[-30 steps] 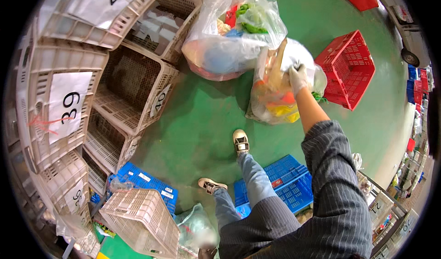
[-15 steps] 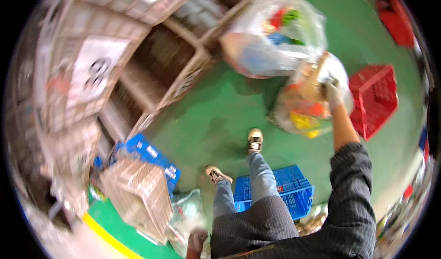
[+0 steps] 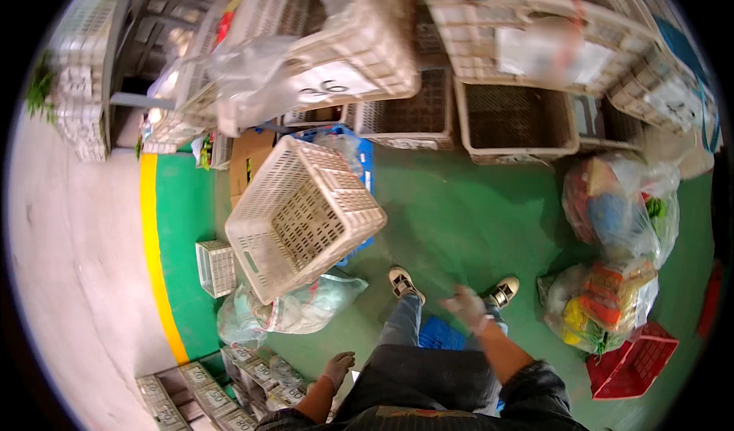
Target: The person sorts various grocery items from baskets into plastic bags, writes on a document, and places items back onto shelves.
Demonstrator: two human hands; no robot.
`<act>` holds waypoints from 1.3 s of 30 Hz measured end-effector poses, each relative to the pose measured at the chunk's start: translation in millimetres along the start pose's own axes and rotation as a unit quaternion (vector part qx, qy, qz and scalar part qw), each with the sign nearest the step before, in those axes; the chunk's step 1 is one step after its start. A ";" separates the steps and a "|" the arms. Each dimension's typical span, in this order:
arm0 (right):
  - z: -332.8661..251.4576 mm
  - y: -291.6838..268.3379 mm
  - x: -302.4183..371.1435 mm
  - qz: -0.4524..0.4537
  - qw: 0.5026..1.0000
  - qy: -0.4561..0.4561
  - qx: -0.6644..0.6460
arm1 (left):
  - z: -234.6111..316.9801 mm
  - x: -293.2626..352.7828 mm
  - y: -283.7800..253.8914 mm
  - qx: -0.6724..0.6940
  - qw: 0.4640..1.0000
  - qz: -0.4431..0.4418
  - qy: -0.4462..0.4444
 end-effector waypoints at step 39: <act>-315.6 615.5 323.3 -0.157 0.810 -0.509 0.246 | 279.1 101.0 -290.4 0.472 0.709 -0.192 0.488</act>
Point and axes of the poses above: each hand's wrist, its own x-axis away from the middle knuckle, its own y-axis out of the palm, z = x × y, the point moved 9 cm from there along -x, towards the middle knuckle, and after that the axes turned 2 degrees about -z, right-handed, at the moved point
